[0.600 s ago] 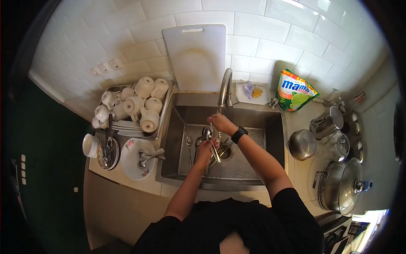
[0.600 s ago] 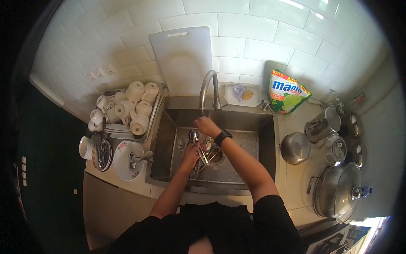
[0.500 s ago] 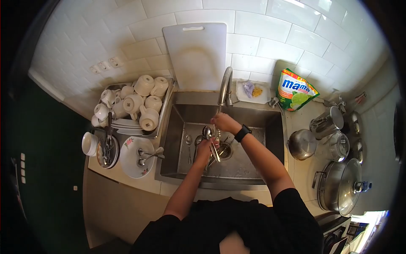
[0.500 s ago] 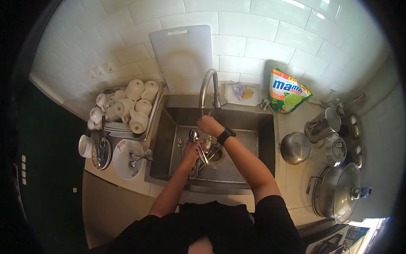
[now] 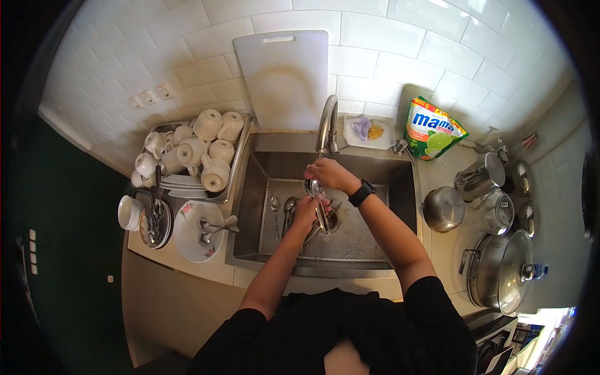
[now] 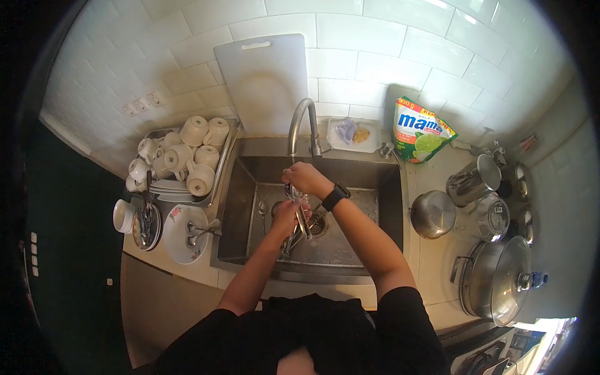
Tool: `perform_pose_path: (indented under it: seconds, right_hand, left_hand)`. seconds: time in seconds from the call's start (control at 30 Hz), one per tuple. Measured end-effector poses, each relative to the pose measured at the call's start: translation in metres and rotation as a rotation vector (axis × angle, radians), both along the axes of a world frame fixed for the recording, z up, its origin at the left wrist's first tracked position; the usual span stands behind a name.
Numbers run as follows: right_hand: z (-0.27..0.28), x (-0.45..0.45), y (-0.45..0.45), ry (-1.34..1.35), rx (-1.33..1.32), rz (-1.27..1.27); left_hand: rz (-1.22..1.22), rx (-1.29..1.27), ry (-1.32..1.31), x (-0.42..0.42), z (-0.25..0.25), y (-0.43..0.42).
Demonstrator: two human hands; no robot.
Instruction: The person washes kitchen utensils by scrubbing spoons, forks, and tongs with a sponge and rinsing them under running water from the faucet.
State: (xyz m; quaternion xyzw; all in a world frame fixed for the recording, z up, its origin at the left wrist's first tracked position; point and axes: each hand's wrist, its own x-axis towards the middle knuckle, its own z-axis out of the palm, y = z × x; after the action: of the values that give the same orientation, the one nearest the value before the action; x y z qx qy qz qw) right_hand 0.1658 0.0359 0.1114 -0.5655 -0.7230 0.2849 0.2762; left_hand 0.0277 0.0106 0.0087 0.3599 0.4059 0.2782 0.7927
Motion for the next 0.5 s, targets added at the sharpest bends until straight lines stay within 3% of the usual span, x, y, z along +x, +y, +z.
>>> perform_pose_path:
  seconds: [0.07, 0.17, 0.27, 0.37, 0.5]
  right_hand:
    - [0.0, -0.004, 0.001, 0.124, -0.059, 0.027]
    - [0.007, -0.007, 0.006, 0.657, -0.319, -0.138]
    - [-0.016, -0.008, 0.017, 1.423, -0.526, -0.297]
    - [-0.017, -0.016, 0.02, 1.797, -0.464, -0.374]
    - [-0.02, -0.021, 0.027, 1.838, -0.402, -0.408]
  left_hand:
    - [0.015, -0.005, -0.046, 0.0, 0.003, 0.003]
    - [0.029, -0.023, -0.056, 0.003, -0.002, 0.008]
    - [0.039, -0.009, -0.044, 0.004, 0.0, 0.007]
    - [0.032, -0.019, -0.059, 0.003, -0.009, 0.009]
    - [0.033, 0.006, -0.059, -0.001, -0.007, 0.007]
